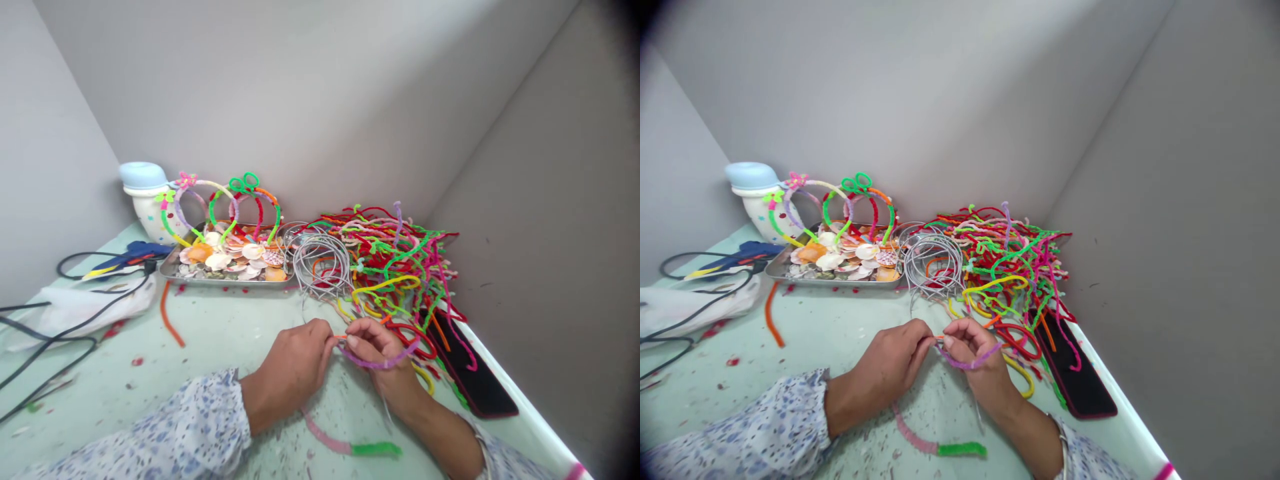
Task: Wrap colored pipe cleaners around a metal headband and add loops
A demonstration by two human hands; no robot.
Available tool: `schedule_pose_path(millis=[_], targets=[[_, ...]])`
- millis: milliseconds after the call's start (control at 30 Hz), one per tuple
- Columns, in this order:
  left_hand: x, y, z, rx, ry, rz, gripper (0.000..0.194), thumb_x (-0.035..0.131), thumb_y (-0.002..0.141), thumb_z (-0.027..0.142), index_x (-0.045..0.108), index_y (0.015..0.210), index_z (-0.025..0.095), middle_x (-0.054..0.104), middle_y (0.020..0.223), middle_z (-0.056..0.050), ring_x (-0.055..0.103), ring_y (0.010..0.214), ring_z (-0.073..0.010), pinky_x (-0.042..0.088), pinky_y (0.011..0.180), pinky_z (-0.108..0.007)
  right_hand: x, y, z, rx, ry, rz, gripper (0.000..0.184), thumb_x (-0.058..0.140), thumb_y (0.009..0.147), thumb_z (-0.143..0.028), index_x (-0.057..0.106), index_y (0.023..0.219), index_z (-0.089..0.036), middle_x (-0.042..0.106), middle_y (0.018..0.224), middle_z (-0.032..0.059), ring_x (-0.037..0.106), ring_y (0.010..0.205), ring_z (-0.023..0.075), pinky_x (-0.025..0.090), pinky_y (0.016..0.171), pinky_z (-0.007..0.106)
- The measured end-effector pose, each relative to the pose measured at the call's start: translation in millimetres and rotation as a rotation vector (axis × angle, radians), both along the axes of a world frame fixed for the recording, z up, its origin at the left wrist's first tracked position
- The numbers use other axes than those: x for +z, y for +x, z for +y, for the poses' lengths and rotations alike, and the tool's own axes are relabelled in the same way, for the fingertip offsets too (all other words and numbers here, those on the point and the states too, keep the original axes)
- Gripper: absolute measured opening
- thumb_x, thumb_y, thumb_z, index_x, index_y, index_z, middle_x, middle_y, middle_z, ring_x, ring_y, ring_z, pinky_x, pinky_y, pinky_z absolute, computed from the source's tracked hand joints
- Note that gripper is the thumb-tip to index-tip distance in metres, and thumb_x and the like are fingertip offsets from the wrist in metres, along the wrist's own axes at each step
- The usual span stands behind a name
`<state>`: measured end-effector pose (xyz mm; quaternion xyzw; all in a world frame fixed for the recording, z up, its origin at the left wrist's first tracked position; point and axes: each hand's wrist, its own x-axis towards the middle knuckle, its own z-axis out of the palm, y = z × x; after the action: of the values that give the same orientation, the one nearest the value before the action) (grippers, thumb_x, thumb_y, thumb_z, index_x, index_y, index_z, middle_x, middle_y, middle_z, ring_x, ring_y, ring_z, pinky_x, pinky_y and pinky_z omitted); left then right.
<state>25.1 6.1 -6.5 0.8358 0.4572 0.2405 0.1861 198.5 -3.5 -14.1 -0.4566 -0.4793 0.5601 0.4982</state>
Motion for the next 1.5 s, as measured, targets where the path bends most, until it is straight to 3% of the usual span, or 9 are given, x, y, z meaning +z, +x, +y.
schedule_pose_path(millis=[267, 800, 1067, 1333, 1500], targets=[[5.2, 0.8, -2.3, 0.024, -0.05, -0.169, 0.016, 0.043, 0.09, 0.03, 0.055, 0.09, 0.019, 0.064, 0.081, -0.004, 0.055, 0.068, -0.0161, 0.038, 0.061, -0.026, 2.5, -2.8, 0.2, -0.033, -0.044, 0.026, 0.024, 0.072, 0.072, -0.036, 0.061, 0.084, -0.019, 0.051, 0.065, -0.0047, 0.041, 0.052, 0.0073, 0.032, 0.049, 0.02], [2.2, 0.0, -2.5, 0.054, -0.032, -0.144, 0.015, 0.042, 0.09, 0.027, 0.052, 0.083, 0.019, 0.06, 0.074, -0.002, 0.053, 0.063, -0.015, 0.036, 0.058, -0.025, 3.6, -0.7, -0.2, 0.017, 0.008, -0.043, 0.02, 0.071, 0.074, -0.033, 0.061, 0.084, -0.019, 0.056, 0.075, -0.0025, 0.047, 0.065, 0.0102, 0.037, 0.058, 0.02], [0.5, 0.0, 1.4, 0.087, -0.103, -0.296, 0.013, 0.046, 0.089, 0.027, 0.053, 0.096, 0.02, 0.062, 0.083, -0.002, 0.054, 0.071, -0.0157, 0.039, 0.065, -0.026, 5.9, -1.7, 0.4, -0.013, -0.018, 0.013, 0.02, 0.071, 0.075, -0.032, 0.06, 0.083, -0.018, 0.051, 0.066, -0.0048, 0.041, 0.054, 0.0067, 0.032, 0.049, 0.018], [5.2, -0.4, 1.7, 0.09, -0.236, -0.487, 0.015, 0.044, 0.091, 0.026, 0.056, 0.088, 0.018, 0.061, 0.078, 0.0, 0.053, 0.072, -0.0144, 0.039, 0.067, -0.025, -0.8, 1.1, 4.8, 0.045, -0.063, 0.114, 0.026, 0.055, 0.087, -0.042, 0.061, 0.092, -0.018, 0.061, 0.073, 0.0007, 0.05, 0.051, 0.008, 0.035, 0.046, 0.019], [5.7, 0.6, 1.6, 0.062, -0.334, -0.591, 0.016, 0.044, 0.09, 0.028, 0.056, 0.086, 0.017, 0.059, 0.076, 0.001, 0.052, 0.071, -0.0134, 0.039, 0.066, -0.024, -1.9, 0.2, 6.6, 0.097, -0.077, 0.056, 0.027, 0.062, 0.083, -0.042, 0.062, 0.09, -0.016, 0.056, 0.06, -0.0024, 0.046, 0.048, 0.0074, 0.033, 0.045, 0.019]])
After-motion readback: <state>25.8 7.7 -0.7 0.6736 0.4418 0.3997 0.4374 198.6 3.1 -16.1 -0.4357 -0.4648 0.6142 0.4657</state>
